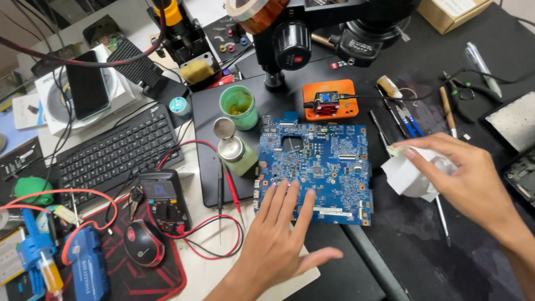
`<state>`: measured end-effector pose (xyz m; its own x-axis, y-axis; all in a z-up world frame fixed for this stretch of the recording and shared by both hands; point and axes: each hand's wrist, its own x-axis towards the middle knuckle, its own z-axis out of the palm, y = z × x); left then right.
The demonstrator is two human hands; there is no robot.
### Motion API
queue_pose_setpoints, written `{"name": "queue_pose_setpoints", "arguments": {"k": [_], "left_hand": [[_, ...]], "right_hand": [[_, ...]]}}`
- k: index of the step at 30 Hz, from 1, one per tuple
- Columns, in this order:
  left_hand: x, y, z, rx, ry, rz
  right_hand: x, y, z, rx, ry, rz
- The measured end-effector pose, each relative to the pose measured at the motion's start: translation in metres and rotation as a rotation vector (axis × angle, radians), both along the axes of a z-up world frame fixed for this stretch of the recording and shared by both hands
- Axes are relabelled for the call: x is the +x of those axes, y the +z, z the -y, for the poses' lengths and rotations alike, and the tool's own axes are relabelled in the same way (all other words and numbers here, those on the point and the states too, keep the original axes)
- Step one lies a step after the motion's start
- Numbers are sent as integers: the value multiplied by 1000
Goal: Cleaning, inspecting, and testing a laptop motherboard using a multimeter, heat gun, and cleaning supplies.
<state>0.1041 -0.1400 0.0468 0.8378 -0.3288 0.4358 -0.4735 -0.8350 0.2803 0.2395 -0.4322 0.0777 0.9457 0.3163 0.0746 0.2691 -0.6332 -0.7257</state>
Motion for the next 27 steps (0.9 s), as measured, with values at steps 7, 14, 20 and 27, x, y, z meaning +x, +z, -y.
{"name": "queue_pose_setpoints", "arguments": {"k": [7,14,20,27], "left_hand": [[62,-14,10,100,-7,-43],[67,-17,4,122,-23,-155],[66,-26,2,151,-19,-125],[67,-28,1,117,-20,-143]], "right_hand": [[9,6,-37,-132,40,10],[26,-5,-72,-237,256,358],[40,-20,-92,-424,388,530],[37,-16,-79,-597,396,555]]}}
